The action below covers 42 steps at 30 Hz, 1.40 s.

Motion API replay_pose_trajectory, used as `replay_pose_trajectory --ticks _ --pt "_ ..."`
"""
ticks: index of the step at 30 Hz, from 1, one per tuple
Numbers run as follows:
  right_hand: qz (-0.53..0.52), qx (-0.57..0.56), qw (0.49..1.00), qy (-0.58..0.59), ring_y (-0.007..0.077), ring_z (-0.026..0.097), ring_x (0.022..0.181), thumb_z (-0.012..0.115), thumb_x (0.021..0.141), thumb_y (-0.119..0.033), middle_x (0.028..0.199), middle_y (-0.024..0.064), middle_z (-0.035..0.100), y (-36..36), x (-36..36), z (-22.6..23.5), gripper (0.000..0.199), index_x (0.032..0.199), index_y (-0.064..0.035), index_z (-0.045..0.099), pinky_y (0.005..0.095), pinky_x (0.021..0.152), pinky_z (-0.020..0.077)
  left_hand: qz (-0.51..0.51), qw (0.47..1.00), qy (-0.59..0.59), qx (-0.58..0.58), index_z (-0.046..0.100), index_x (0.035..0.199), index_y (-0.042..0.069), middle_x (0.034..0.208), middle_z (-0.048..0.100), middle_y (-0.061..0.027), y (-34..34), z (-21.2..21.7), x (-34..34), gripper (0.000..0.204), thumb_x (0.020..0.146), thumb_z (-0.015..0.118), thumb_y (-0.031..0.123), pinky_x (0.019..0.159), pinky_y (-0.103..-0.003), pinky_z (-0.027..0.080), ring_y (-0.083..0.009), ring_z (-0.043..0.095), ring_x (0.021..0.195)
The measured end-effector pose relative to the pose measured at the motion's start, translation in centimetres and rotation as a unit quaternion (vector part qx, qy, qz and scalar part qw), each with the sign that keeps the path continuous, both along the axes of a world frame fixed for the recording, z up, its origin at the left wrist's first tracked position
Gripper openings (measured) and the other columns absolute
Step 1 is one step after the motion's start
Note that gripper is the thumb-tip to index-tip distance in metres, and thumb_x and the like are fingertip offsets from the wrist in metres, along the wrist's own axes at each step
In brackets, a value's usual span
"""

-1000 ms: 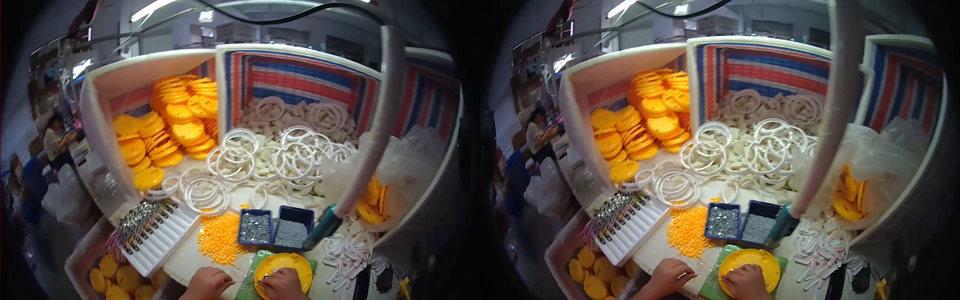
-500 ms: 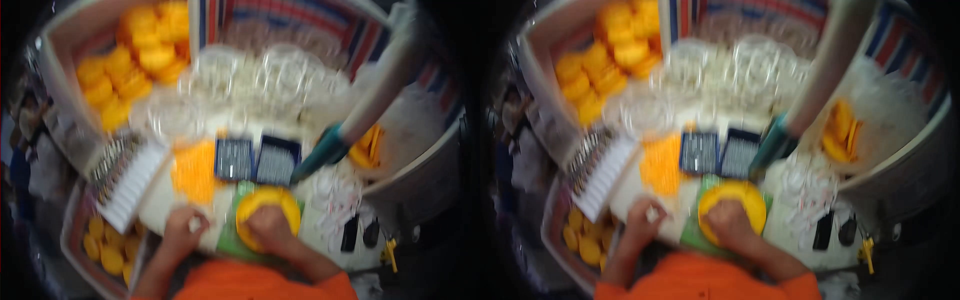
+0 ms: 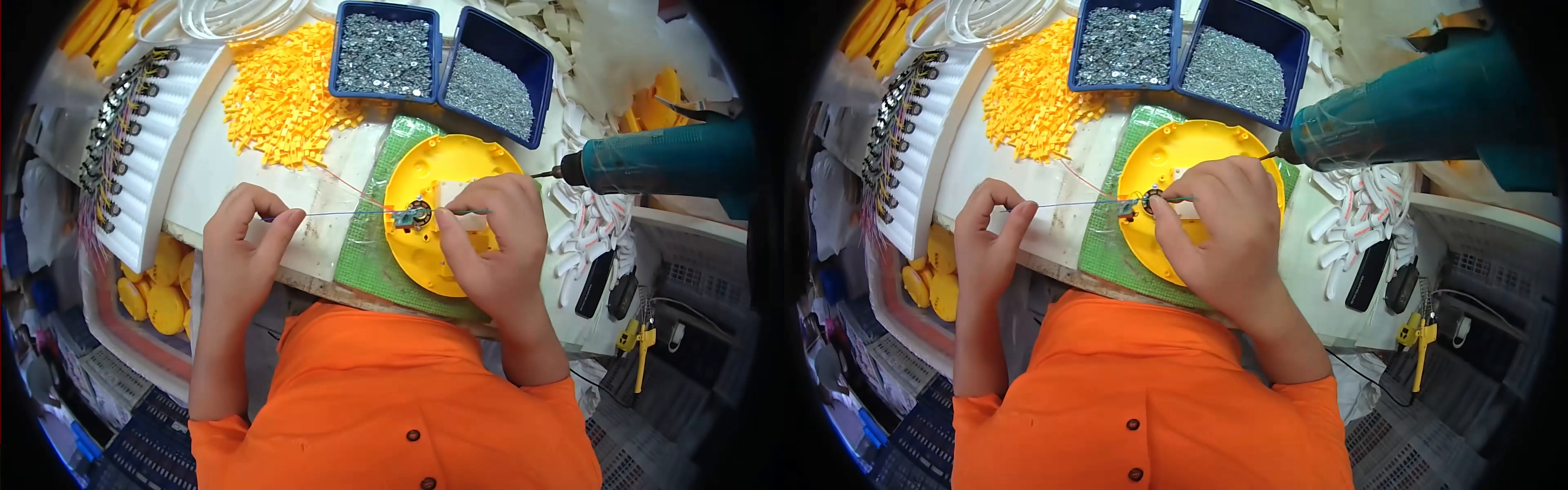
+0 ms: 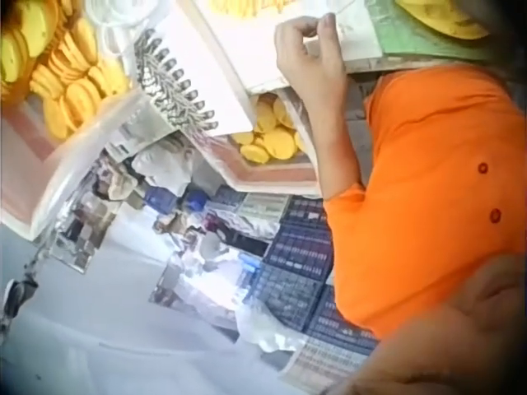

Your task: Assemble yellow plastic toy components using pneumatic tools and small metal parts.

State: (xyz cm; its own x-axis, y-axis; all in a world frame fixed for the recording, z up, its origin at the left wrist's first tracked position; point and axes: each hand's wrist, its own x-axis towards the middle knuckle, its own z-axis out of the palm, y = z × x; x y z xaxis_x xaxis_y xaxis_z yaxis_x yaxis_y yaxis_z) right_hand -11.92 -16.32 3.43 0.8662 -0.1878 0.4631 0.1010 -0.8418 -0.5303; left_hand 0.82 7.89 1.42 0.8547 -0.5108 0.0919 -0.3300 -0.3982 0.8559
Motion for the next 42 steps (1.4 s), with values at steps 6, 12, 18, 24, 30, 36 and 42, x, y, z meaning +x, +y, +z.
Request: replay_pose_trajectory --ticks 6,12,18,24,30,36,42 --pt "-0.002 0.027 0.999 0.029 0.0294 0.059 0.083 0.074 0.074 -0.001 0.087 0.0092 0.065 0.1 -1.4 0.0 0.016 0.087 -0.0058 0.066 0.0402 0.079 0.0454 -0.090 0.944 -0.311 0.057 0.059 0.123 0.007 0.125 0.062 -0.0146 -2.4 3.0 -0.6 0.046 0.080 0.075 0.004 0.103 -0.046 0.044 -0.0360 0.060 0.116" --pt "-0.018 0.034 0.999 -0.023 0.0286 0.062 0.088 0.077 0.077 -0.015 0.090 0.0079 0.065 0.6 -1.6 -0.5 0.016 0.089 -0.0097 0.069 0.0411 0.082 0.0463 -0.249 0.967 -0.025 0.047 0.061 0.108 0.001 0.101 0.065 -0.0175 -8.0 1.9 -2.9 0.023 0.086 0.068 0.002 0.090 -0.045 0.051 -0.0358 0.064 0.100" --pt "-0.285 0.099 0.949 -0.092 0.0179 0.063 0.084 0.072 0.084 -0.002 0.090 0.0052 0.066 -6.4 -12.7 1.2 0.008 0.091 -0.0056 0.068 0.0296 0.075 0.0487 -0.225 0.973 -0.048 0.010 0.059 0.097 -0.001 0.089 0.059 -0.0125 -6.7 -0.7 -1.8 0.005 0.093 0.057 -0.002 0.090 -0.039 0.048 -0.0247 0.058 0.079" --pt "-0.573 0.503 0.583 -0.281 0.0098 0.055 0.073 0.069 0.096 -0.034 0.095 -0.0008 0.061 -12.0 -31.4 -0.4 0.033 0.122 -0.0140 0.061 0.0245 0.058 0.0434 -0.370 0.898 -0.237 0.033 0.059 0.091 0.004 0.085 0.059 -0.0098 -8.1 -0.1 -2.0 0.007 0.085 0.064 0.001 0.104 -0.051 0.039 -0.0302 0.057 0.081" --pt "-0.533 0.431 0.662 -0.303 0.0086 0.056 0.068 0.073 0.093 -0.035 0.087 -0.0034 0.059 -17.4 -37.7 -2.4 0.034 0.117 -0.0152 0.060 0.0234 0.054 0.0402 -0.419 0.848 -0.320 0.059 0.062 0.087 0.009 0.085 0.061 -0.0067 -7.5 -0.1 -3.0 0.012 0.079 0.072 0.007 0.103 -0.050 0.040 -0.0274 0.061 0.085" --pt "-0.715 0.131 0.654 -0.209 0.0110 0.065 0.080 0.068 0.099 -0.028 0.095 0.0040 0.070 -16.6 -43.5 0.2 0.032 0.121 -0.0048 0.066 0.0253 0.068 0.0526 -0.424 0.846 -0.321 0.040 0.065 0.085 0.014 0.084 0.064 -0.0002 -8.2 -1.3 -3.0 0.016 0.076 0.079 0.015 0.100 -0.047 0.042 -0.0205 0.062 0.083" --pt "-0.615 0.048 0.727 -0.300 0.0063 0.053 0.065 0.064 0.099 -0.016 0.100 0.0092 0.067 -9.3 -34.0 3.9 0.029 0.125 -0.0040 0.061 0.0175 0.058 0.0431 -0.382 0.867 -0.318 0.041 0.067 0.087 0.016 0.085 0.064 0.0031 -8.0 -1.3 -1.9 0.015 0.077 0.078 0.016 0.099 -0.044 0.042 -0.0163 0.062 0.083"
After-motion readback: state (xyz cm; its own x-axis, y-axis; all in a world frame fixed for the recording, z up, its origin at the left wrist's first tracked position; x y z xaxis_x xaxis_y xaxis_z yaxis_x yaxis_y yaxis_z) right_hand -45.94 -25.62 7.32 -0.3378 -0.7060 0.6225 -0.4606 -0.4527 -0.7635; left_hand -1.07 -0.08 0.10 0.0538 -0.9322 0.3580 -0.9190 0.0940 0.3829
